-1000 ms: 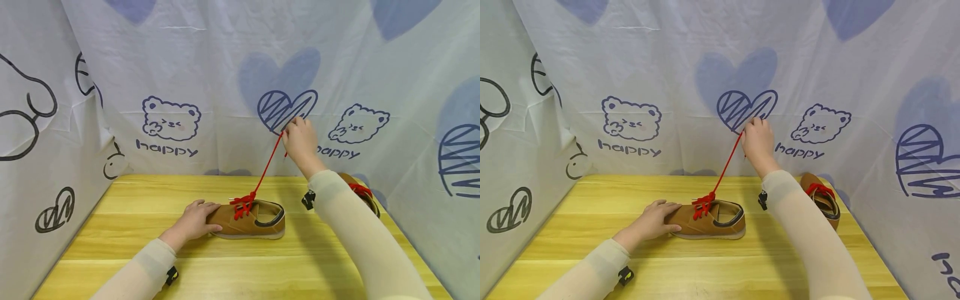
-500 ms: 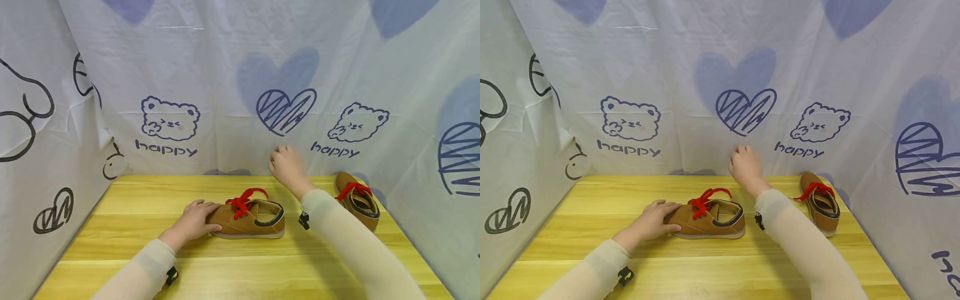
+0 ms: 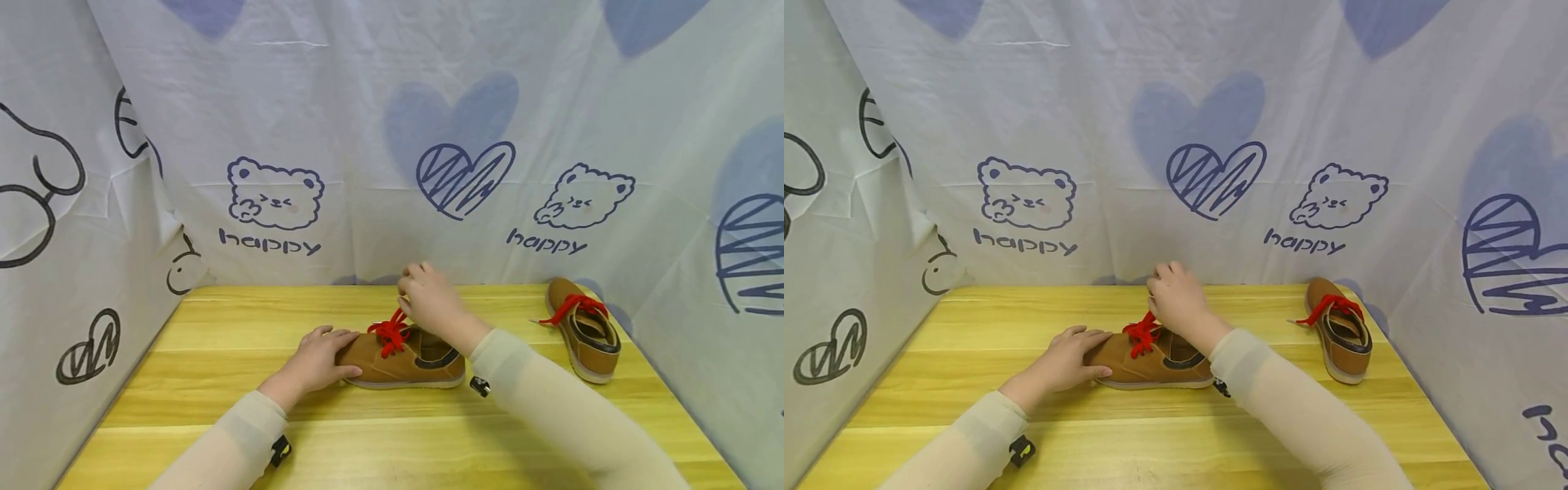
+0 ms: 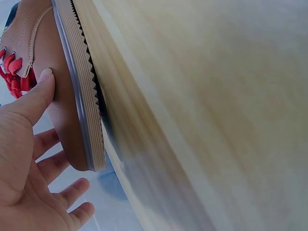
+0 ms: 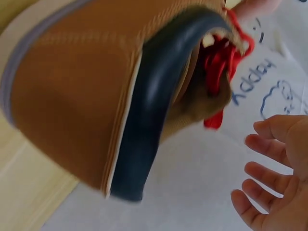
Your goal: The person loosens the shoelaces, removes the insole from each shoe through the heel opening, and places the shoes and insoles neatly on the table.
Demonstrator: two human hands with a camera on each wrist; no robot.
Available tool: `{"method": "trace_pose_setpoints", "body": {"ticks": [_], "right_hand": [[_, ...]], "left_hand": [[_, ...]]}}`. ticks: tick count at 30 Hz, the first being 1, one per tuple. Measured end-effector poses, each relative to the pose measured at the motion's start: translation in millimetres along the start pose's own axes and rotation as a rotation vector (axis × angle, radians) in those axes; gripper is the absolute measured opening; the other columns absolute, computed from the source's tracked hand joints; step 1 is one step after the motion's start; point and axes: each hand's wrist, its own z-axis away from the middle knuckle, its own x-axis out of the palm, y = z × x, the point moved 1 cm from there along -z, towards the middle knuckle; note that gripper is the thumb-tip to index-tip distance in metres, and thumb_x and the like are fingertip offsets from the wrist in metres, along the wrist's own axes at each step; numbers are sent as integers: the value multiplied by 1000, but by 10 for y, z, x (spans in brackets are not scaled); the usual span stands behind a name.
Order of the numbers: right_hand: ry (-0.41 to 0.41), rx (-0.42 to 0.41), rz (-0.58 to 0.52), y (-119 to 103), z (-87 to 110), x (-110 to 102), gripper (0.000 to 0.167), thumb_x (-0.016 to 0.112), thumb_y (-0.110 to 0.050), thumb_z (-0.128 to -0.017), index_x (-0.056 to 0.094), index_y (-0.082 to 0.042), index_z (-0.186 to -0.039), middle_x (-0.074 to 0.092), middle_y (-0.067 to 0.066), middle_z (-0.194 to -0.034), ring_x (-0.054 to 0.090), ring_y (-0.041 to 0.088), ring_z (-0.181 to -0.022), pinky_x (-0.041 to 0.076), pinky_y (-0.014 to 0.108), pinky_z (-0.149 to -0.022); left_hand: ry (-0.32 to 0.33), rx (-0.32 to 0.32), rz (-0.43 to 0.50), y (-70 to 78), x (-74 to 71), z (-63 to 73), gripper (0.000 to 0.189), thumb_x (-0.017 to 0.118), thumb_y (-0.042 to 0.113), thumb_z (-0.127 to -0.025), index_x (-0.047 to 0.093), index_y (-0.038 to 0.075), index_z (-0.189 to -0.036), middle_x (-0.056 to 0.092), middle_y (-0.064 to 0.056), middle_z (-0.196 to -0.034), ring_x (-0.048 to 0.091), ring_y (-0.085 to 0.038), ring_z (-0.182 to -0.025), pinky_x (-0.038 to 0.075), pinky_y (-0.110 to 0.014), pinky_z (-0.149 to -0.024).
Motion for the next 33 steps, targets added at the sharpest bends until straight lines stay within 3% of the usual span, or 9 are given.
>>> {"method": "trace_pose_setpoints", "body": {"ticks": [17, 21, 26, 33], "right_hand": [[-111, -145, 78, -466, 58, 158, 18, 74, -36, -91, 79, -20, -99, 61, 5, -129, 54, 26, -117, 51, 42, -96], [-169, -131, 103, -525, 79, 211, 19, 72, -36, -92, 79, -21, -101, 61, 3, -129, 52, 26, -119, 50, 43, -95], [-225, -81, 137, -563, 95, 223, 21, 72, -38, -93, 79, -20, -102, 62, 2, -122, 53, 23, -108, 50, 40, -90], [-256, -33, 195, -585, 74, 230, 16, 66, -33, -97, 78, -22, -100, 62, 1, -112, 52, 22, -101, 50, 40, -86]], "left_hand": [[12, 8, -1, 12, 5, -5, 72, 78, 46, -85, 57, 10, -143, 58, -12, -142, 42, -48, -134, 29, -64, -111], [12, 6, 17, 14, 17, 12, 72, 78, 45, -85, 57, 9, -143, 58, -13, -141, 41, -49, -134, 29, -65, -110], [11, 3, 22, 26, 5, 25, 71, 78, 45, -85, 57, 9, -143, 58, -13, -141, 41, -50, -134, 29, -65, -110], [10, -3, 17, 16, 17, 8, 72, 77, 45, -85, 55, 10, -144, 57, -13, -143, 40, -49, -135, 28, -65, -111]]}}
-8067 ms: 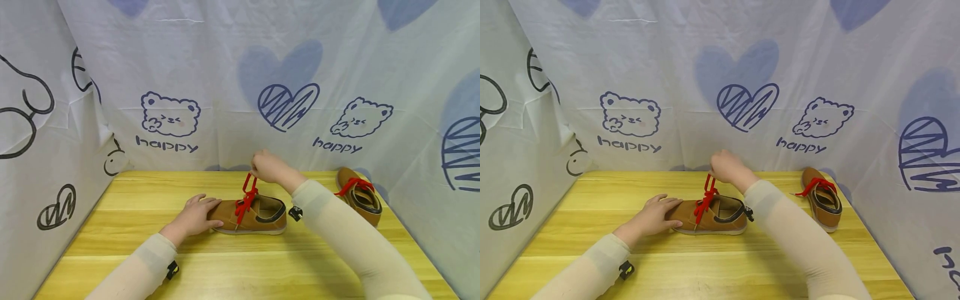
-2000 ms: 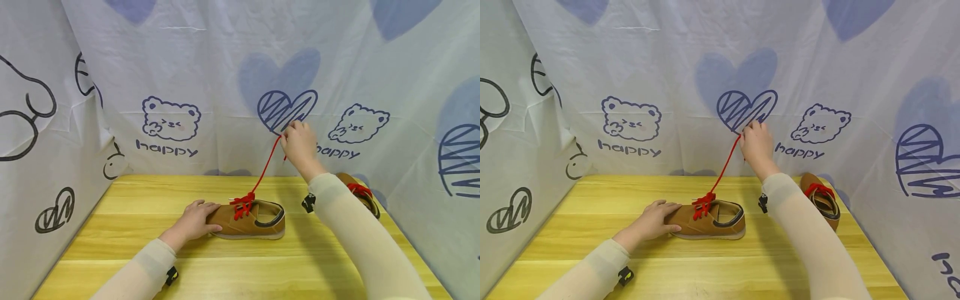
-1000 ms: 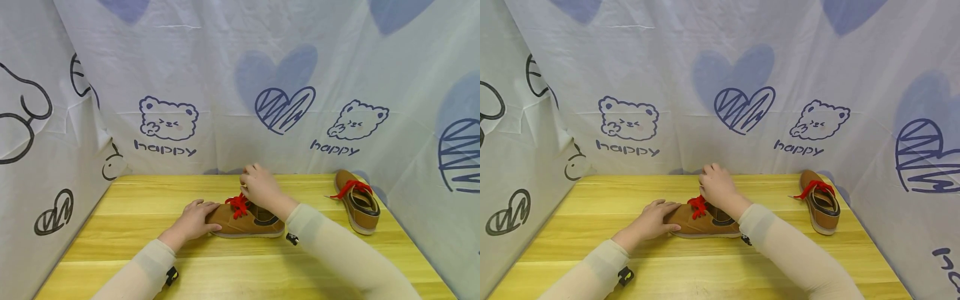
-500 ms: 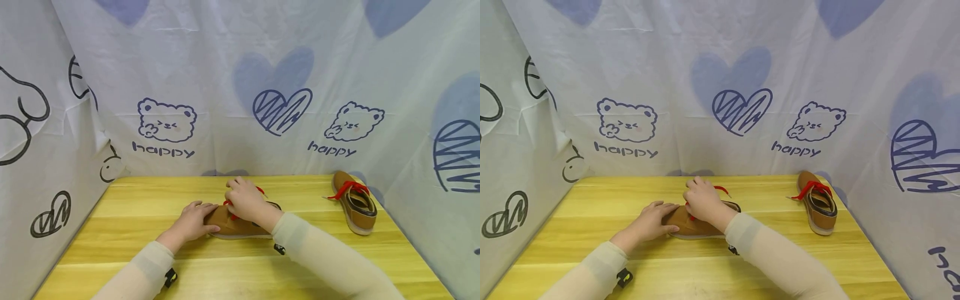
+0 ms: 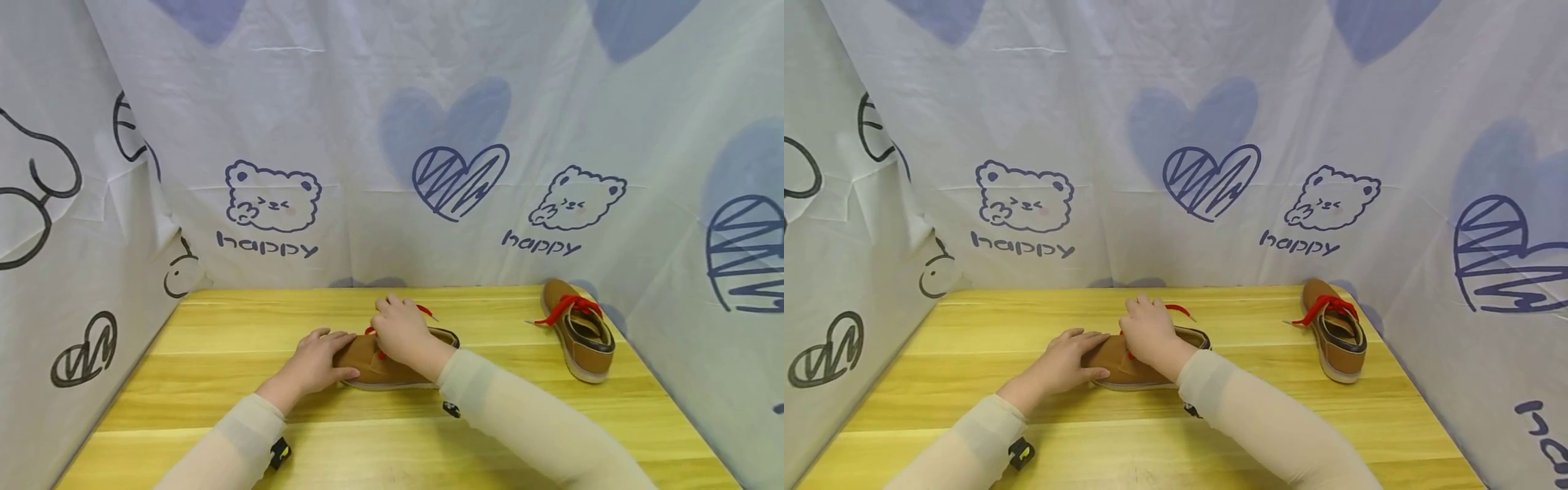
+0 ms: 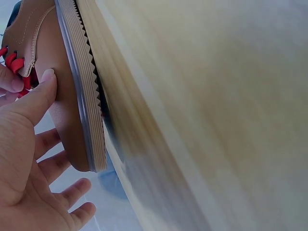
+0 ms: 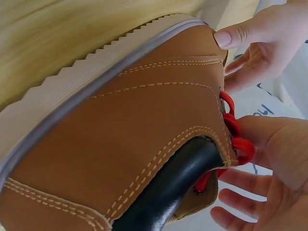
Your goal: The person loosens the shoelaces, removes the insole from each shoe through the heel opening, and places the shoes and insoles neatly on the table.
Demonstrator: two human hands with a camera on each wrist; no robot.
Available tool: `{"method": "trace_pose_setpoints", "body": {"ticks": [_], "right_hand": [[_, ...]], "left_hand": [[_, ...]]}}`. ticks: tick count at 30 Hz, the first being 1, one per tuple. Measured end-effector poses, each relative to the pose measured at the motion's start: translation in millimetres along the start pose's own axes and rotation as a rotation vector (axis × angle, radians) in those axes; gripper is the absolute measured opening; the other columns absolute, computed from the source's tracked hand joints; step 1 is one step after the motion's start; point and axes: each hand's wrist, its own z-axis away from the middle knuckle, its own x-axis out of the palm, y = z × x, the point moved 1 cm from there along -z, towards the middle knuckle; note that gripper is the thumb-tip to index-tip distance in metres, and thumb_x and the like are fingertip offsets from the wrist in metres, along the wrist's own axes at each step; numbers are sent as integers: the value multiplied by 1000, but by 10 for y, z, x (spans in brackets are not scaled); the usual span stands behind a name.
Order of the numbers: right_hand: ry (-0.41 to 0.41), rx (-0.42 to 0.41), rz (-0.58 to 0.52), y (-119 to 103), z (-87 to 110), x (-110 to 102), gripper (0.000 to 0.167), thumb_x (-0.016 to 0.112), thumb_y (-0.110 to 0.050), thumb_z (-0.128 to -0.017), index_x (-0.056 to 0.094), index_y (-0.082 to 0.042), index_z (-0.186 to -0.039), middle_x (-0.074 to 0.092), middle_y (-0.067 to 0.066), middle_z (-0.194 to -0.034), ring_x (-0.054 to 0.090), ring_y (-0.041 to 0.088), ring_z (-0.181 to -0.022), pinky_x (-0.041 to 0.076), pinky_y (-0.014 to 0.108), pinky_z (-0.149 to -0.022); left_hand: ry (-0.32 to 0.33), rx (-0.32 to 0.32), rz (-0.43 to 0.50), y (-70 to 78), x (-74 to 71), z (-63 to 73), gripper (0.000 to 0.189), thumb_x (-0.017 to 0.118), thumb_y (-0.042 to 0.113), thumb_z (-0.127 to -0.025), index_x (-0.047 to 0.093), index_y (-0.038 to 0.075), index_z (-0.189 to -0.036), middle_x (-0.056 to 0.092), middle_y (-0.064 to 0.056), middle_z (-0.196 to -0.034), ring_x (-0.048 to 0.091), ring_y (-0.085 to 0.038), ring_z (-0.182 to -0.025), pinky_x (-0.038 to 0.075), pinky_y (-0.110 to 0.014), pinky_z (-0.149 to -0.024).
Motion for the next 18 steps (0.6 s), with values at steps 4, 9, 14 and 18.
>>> {"method": "trace_pose_setpoints", "body": {"ticks": [4, 9, 14, 18], "right_hand": [[17, 0, -2, -7, -9, -13, 16, 64, -28, -98, 79, -22, -100, 62, 1, -115, 53, 22, -103, 51, 40, -86], [109, 14, -29, 34, -9, -81, 16, 64, -25, -97, 79, -18, -98, 64, 2, -112, 55, 23, -102, 54, 36, -83], [203, 80, -98, 132, -44, -192, 15, 66, -24, -96, 77, -14, -97, 64, 3, -109, 55, 26, -105, 54, 39, -83], [238, 111, -162, 234, -78, -259, 17, 66, -24, -97, 75, -10, -99, 65, 5, -107, 56, 28, -106, 53, 42, -85]], "left_hand": [[-3, -2, 0, -15, 17, -1, 73, 77, 46, -85, 55, 10, -145, 56, -12, -143, 40, -48, -135, 29, -65, -110], [-7, 1, -5, -29, 25, -8, 73, 77, 46, -85, 55, 10, -145, 56, -13, -143, 41, -48, -135, 30, -65, -110], [-15, -1, -1, -25, 11, -16, 74, 77, 47, -85, 54, 10, -145, 55, -13, -144, 40, -49, -136, 30, -65, -110], [-25, -9, -2, -26, -1, -17, 74, 76, 47, -85, 54, 11, -146, 55, -12, -145, 39, -47, -136, 29, -64, -110]]}}
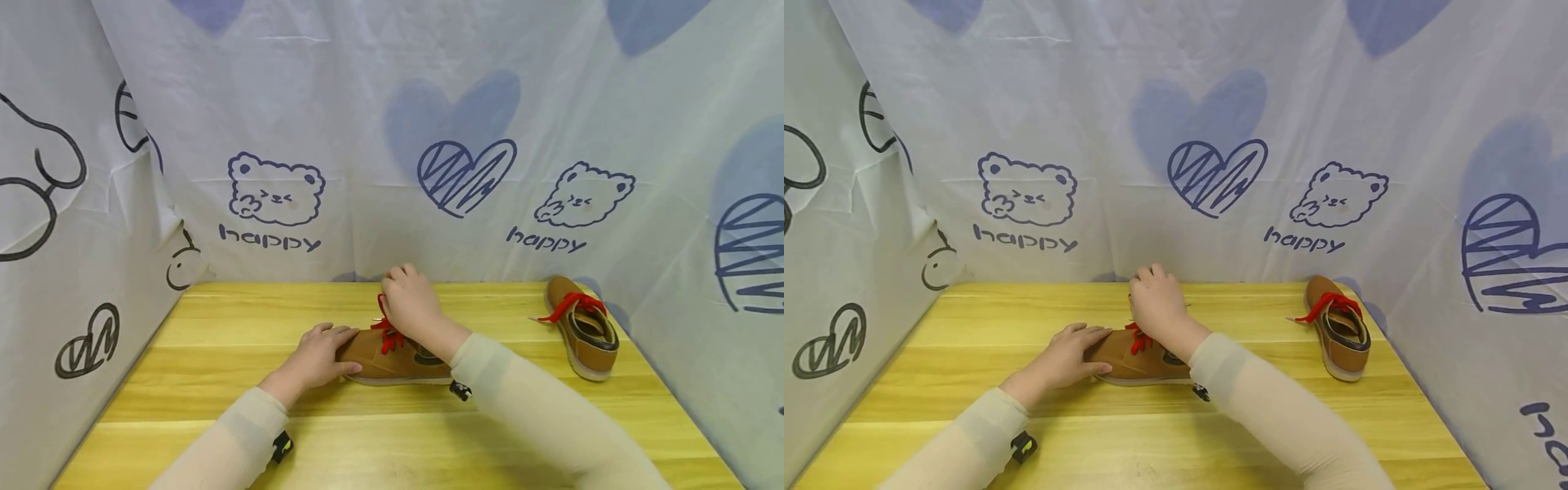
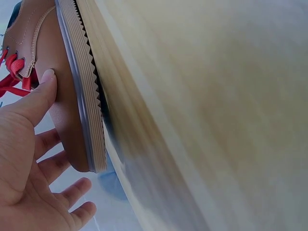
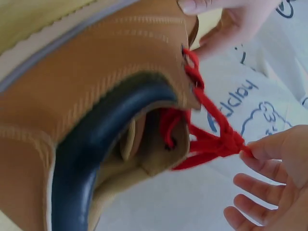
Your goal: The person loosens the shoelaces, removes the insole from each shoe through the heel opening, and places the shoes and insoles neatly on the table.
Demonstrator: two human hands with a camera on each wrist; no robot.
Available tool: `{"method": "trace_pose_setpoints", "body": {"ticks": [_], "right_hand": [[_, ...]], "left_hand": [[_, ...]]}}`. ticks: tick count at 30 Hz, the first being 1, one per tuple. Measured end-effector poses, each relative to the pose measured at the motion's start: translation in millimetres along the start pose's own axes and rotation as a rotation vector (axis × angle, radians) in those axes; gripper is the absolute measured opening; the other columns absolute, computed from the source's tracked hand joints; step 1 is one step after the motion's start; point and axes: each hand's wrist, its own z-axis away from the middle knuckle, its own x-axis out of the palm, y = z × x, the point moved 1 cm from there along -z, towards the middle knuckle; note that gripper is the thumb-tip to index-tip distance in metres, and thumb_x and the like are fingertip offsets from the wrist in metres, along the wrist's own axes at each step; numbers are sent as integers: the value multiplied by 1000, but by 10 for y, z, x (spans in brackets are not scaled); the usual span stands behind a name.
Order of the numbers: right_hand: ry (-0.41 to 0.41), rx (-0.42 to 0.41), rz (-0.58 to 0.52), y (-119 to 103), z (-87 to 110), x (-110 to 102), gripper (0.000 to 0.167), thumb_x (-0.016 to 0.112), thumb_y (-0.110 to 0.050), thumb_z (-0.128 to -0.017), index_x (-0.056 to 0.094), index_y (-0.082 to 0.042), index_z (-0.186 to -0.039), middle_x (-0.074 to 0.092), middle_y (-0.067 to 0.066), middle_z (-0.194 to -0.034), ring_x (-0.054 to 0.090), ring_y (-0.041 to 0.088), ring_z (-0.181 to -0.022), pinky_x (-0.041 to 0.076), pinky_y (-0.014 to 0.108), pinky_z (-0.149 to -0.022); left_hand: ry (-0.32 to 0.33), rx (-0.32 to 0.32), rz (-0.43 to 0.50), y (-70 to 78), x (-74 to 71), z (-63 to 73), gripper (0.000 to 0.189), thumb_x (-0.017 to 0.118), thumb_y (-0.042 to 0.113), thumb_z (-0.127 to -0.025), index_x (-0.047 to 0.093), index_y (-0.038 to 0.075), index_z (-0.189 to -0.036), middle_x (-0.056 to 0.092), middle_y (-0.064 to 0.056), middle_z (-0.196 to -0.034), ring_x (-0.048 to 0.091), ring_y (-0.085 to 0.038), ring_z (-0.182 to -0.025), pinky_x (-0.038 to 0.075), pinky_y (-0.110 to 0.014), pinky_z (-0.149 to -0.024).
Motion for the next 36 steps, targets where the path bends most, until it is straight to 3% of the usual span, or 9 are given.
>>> {"method": "trace_pose_setpoints", "body": {"ticks": [8, 15, 23, 28, 36], "right_hand": [[51, 24, -114, 220, -88, -170, 14, 66, -18, -99, 70, -6, -93, 64, 10, -111, 54, 32, -109, 50, 41, -93], [176, 46, -130, 464, -205, -316, 15, 65, -18, -99, 69, -5, -93, 66, 12, -111, 55, 33, -108, 51, 42, -93], [143, 101, -105, 652, -292, -447, 19, 61, -21, -101, 69, -4, -97, 65, 12, -111, 55, 33, -108, 50, 43, -91], [125, 128, -59, 732, -317, -469, 22, 60, -23, -102, 69, -4, -99, 65, 12, -113, 55, 33, -107, 51, 44, -90], [134, 171, -72, 872, -333, -473, 22, 59, -22, -103, 68, -2, -100, 64, 14, -117, 54, 34, -108, 50, 47, -90]], "left_hand": [[-5, -4, 7, 12, -40, -3, 75, 77, 47, -85, 53, 10, -146, 54, -13, -145, 38, -47, -137, 28, -63, -111], [-6, -8, 12, 34, -51, -3, 74, 77, 47, -85, 54, 10, -146, 53, -13, -146, 38, -46, -137, 28, -63, -112], [-1, -6, 16, 31, -56, 4, 73, 77, 45, -85, 54, 10, -145, 54, -13, -145, 39, -47, -137, 28, -63, -111], [-1, -5, 16, 16, -41, 10, 73, 77, 45, -85, 54, 10, -145, 54, -13, -145, 39, -47, -137, 29, -63, -111], [-4, -9, 20, -1, -13, 10, 73, 77, 46, -85, 54, 11, -145, 54, -12, -145, 39, -46, -137, 28, -63, -112]]}}
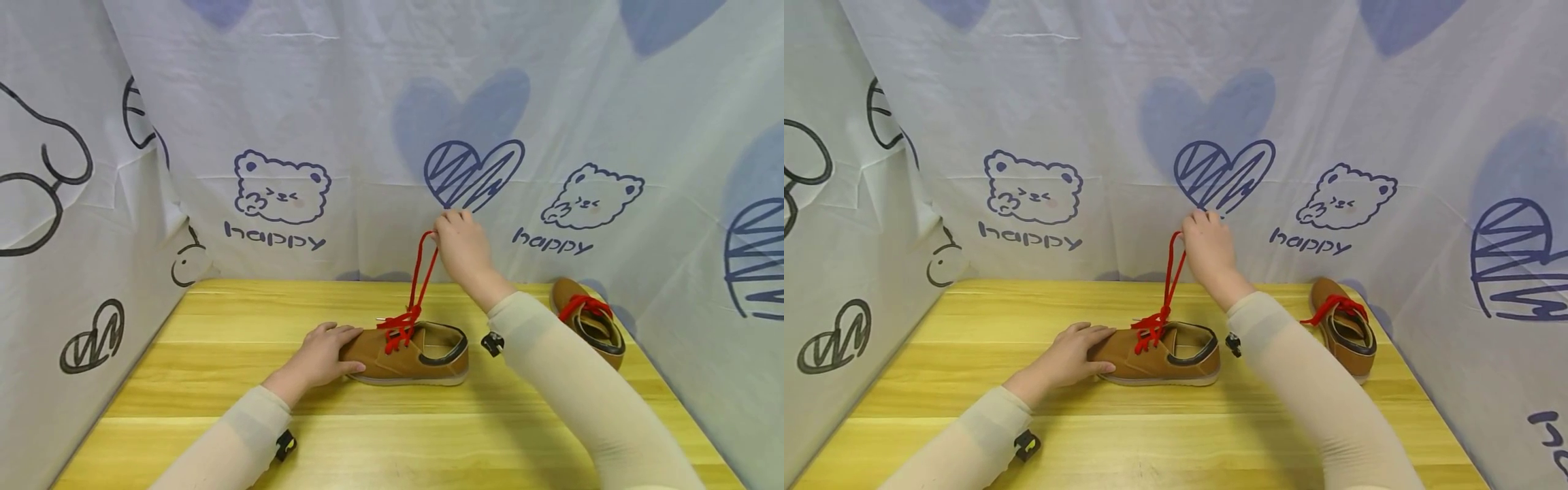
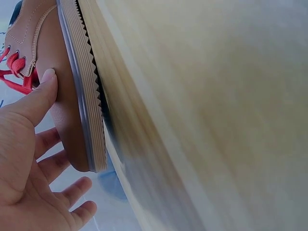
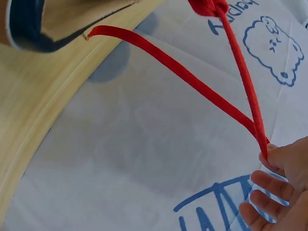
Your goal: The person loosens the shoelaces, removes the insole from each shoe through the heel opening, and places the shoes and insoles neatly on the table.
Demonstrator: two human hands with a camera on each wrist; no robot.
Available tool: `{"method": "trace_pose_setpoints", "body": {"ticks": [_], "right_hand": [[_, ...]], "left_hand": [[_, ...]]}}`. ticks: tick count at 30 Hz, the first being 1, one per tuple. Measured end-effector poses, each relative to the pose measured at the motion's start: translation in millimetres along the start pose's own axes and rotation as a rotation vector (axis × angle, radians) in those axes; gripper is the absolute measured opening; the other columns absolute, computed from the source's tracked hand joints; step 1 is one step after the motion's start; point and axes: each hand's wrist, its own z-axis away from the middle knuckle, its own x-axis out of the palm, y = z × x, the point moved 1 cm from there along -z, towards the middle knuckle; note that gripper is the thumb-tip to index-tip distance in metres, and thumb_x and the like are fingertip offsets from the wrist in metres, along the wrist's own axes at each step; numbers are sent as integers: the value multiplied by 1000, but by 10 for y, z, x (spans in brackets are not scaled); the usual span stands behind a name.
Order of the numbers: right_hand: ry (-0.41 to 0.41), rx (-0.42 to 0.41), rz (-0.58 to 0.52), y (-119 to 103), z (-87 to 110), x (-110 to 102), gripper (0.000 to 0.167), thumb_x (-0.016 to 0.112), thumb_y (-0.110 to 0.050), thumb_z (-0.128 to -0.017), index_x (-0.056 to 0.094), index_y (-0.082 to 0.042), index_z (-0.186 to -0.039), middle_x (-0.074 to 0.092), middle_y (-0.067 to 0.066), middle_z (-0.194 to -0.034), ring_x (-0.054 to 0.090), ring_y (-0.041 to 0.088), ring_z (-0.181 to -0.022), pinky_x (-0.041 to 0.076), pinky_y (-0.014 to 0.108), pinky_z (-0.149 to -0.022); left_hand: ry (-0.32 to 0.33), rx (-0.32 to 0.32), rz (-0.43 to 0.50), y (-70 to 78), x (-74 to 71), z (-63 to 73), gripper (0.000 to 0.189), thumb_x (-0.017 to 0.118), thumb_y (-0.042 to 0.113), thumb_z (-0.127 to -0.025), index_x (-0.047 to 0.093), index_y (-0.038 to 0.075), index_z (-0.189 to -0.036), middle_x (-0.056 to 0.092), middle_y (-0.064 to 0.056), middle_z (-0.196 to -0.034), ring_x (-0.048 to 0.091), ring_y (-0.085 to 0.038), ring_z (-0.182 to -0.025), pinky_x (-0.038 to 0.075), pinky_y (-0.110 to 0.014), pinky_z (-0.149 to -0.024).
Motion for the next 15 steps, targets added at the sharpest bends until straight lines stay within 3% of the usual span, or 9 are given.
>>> {"method": "trace_pose_setpoints", "body": {"ticks": [15], "right_hand": [[24, 114, 9, 349, 15, 64, 20, 60, -20, -102, 67, -1, -98, 64, 17, -114, 55, 36, -106, 52, 48, -88]], "left_hand": [[-4, 8, 11, 18, -26, 10, 72, 78, 44, -85, 55, 10, -144, 54, -13, -145, 38, -47, -137, 28, -64, -111]]}}
